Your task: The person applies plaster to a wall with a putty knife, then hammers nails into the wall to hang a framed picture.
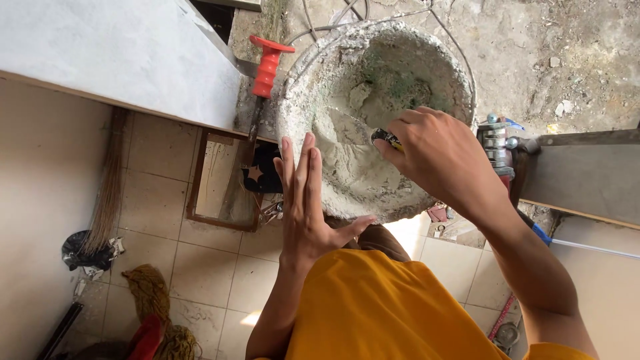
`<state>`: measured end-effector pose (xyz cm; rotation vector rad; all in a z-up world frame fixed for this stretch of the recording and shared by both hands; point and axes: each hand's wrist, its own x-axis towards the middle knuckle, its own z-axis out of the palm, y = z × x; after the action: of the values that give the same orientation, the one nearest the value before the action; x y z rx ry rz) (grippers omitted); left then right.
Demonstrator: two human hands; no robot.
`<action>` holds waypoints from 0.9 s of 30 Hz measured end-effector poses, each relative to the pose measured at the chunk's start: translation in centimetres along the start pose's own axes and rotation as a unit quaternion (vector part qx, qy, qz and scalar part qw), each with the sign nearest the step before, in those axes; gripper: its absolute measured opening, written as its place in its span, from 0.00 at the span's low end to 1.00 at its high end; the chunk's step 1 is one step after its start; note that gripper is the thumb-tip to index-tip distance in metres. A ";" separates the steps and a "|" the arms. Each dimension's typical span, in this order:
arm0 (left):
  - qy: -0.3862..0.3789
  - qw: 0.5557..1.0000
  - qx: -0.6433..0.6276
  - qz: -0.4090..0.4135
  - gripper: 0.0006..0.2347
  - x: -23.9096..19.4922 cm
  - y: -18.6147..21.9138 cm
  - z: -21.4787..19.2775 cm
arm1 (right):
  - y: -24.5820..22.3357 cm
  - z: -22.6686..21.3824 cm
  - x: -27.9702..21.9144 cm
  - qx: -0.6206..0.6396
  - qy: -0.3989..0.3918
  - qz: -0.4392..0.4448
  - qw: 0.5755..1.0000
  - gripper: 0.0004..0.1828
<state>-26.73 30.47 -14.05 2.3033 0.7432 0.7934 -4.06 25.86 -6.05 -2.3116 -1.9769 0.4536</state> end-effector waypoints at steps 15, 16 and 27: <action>0.013 1.000 -0.020 0.006 0.53 0.1 -0.1 0.2 | -1.1 1.1 0.2 0.056 -0.024 -0.017 0.998 0.20; 0.013 1.000 -0.020 0.007 0.53 0.1 -0.1 0.1 | -1.1 1.0 0.1 0.068 -0.040 -0.003 0.997 0.19; 0.020 0.999 -0.036 0.015 0.53 0.4 0.1 -0.2 | -0.3 -0.4 -1.1 0.150 -0.026 0.000 0.988 0.21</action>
<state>-26.55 30.73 -13.69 2.2455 0.6890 0.8670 -4.34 24.94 -5.40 -2.1333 -1.7854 0.7606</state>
